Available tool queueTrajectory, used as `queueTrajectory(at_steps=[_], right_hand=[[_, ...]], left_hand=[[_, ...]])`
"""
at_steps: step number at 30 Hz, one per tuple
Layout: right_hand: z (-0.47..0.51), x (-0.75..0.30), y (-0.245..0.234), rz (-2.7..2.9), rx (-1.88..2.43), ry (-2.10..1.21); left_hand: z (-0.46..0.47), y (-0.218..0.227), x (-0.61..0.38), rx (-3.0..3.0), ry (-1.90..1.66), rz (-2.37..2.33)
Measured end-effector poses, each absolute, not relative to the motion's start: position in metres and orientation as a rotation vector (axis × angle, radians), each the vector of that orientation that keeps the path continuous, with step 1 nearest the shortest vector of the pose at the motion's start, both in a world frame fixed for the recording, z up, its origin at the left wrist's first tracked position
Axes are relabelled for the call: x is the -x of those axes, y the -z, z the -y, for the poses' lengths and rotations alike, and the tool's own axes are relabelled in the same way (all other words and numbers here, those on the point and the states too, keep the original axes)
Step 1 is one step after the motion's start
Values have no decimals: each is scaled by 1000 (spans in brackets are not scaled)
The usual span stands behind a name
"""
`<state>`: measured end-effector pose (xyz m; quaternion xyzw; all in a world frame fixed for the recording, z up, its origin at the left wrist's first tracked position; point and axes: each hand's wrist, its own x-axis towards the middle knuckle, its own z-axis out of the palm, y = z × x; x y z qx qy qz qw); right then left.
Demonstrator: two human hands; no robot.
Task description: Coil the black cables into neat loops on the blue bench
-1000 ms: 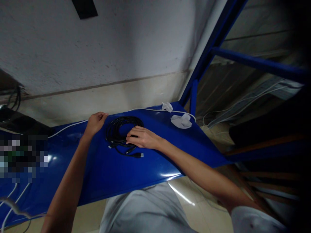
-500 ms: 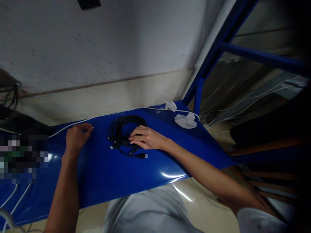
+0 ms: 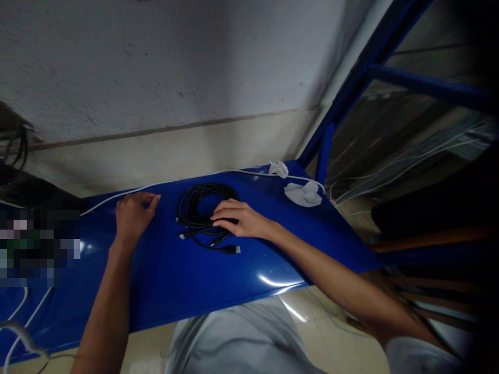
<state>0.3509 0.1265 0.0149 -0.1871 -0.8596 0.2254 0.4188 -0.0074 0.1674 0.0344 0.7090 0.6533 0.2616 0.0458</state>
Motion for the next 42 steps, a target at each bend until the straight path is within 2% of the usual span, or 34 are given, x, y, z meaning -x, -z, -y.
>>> queueTrajectory(at_steps=[11,26,42], right_hand=[[-126,-350,-17,2125,475,-644],[-124,-348,-23,2099,513,-711],[-128,-348,-16,2003,572,-634]], left_hand=[[-156,-17,-56,-2014,-954,-1549],[-157,-11,-59,-2037,-1001,-1540],[-156,-13,-59,-2091,-989,-1574]])
